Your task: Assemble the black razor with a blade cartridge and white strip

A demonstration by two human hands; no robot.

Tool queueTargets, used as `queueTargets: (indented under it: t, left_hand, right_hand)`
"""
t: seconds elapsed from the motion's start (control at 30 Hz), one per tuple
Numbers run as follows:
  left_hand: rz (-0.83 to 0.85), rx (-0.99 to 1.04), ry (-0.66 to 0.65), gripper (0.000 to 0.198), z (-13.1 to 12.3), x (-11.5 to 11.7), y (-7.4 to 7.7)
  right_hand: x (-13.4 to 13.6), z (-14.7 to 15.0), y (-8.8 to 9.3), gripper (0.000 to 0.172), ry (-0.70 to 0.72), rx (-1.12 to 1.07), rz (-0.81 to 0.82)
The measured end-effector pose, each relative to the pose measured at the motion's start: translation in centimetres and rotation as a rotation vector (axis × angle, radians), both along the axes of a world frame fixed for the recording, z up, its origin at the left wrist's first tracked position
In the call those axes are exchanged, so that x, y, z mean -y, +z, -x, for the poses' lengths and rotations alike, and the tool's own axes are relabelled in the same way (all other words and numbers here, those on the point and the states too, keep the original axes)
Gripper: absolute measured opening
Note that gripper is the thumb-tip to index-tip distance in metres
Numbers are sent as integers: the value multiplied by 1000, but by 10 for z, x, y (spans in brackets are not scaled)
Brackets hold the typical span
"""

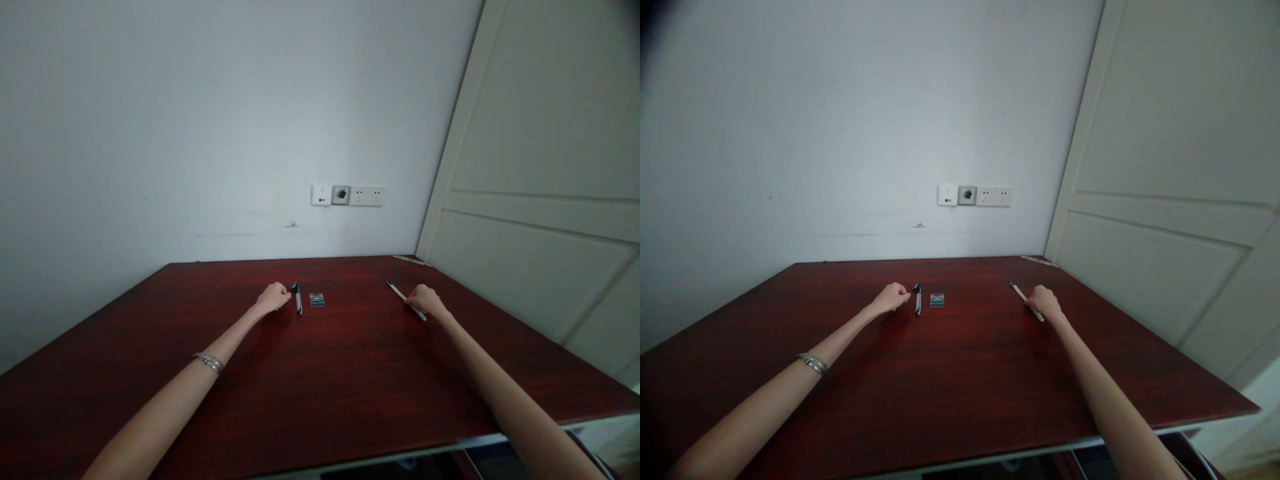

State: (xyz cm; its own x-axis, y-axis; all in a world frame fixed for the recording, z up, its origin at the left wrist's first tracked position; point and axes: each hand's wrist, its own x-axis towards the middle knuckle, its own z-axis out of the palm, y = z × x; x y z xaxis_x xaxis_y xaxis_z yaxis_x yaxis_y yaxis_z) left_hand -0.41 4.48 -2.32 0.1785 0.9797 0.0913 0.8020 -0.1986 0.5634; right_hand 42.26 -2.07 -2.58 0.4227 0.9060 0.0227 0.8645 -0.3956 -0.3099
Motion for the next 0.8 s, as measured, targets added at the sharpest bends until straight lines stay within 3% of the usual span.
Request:
queueTargets:
  t: [0.13,0.33,0.43,0.53,0.67,0.8]
  left_hand:
    - [-21,108,25,21,11,-6,3]
    - [21,484,33,21,26,-16,14]
    - [-40,617,68,22,32,-17,16]
    - [-203,699,169,22,40,-17,13]
    - [-419,721,336,25,51,-16,8]
    - [-478,737,404,25,60,-16,7]
  right_hand:
    - [7,39,22,33,24,163,-86]
    - [1,168,55,25,447,187,-173]
    - [-9,226,53,23,601,191,-124]
    - [-17,267,45,24,665,226,-83]
    - [-22,299,35,28,697,247,-77]
    - [-23,313,32,32,764,192,-31]
